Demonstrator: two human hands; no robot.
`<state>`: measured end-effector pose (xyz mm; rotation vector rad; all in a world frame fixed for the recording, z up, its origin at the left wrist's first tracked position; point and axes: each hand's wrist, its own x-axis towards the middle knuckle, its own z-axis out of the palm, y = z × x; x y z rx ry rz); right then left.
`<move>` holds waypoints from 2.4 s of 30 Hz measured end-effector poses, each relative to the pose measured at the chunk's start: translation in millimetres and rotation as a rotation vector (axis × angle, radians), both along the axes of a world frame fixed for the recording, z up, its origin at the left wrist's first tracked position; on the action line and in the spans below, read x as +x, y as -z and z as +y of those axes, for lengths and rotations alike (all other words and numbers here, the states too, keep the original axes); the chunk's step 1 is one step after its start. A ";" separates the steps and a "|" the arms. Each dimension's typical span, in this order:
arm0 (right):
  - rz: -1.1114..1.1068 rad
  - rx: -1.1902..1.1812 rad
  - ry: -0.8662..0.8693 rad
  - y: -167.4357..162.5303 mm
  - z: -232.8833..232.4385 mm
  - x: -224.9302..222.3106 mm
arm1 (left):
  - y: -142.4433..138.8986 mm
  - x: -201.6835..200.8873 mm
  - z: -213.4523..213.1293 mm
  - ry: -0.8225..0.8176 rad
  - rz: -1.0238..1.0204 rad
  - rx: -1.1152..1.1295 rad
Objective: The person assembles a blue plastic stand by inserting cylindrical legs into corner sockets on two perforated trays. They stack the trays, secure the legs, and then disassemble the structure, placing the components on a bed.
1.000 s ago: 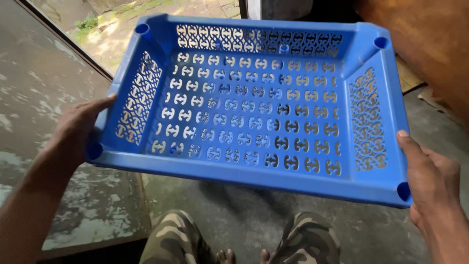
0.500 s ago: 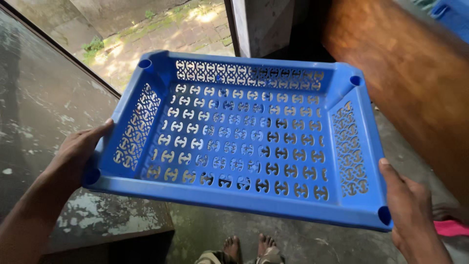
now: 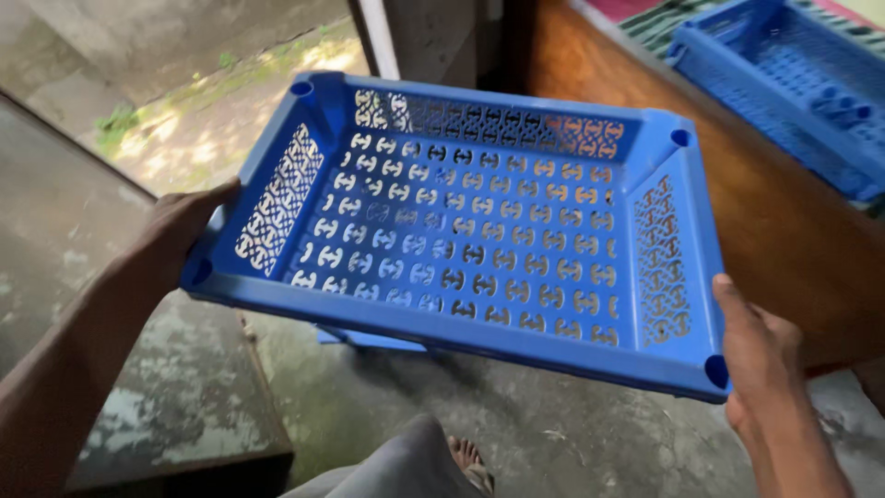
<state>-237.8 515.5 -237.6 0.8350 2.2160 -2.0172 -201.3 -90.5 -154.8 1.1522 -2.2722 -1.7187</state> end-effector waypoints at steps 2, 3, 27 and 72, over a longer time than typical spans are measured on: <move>-0.015 0.040 0.039 -2.7 0.7 10.7 | 1.3 -10.4 4.2 0.036 -0.001 0.009; 0.032 0.034 0.048 -4.3 0.1 15.1 | 1.8 -15.1 5.9 0.031 0.002 0.040; 0.153 0.048 0.514 13.4 42.4 73.2 | 10.9 -233.5 114.8 0.533 -0.024 0.026; -0.096 -0.075 0.743 29.3 252.7 -115.8 | 33.4 -517.7 360.4 0.639 -0.091 -0.057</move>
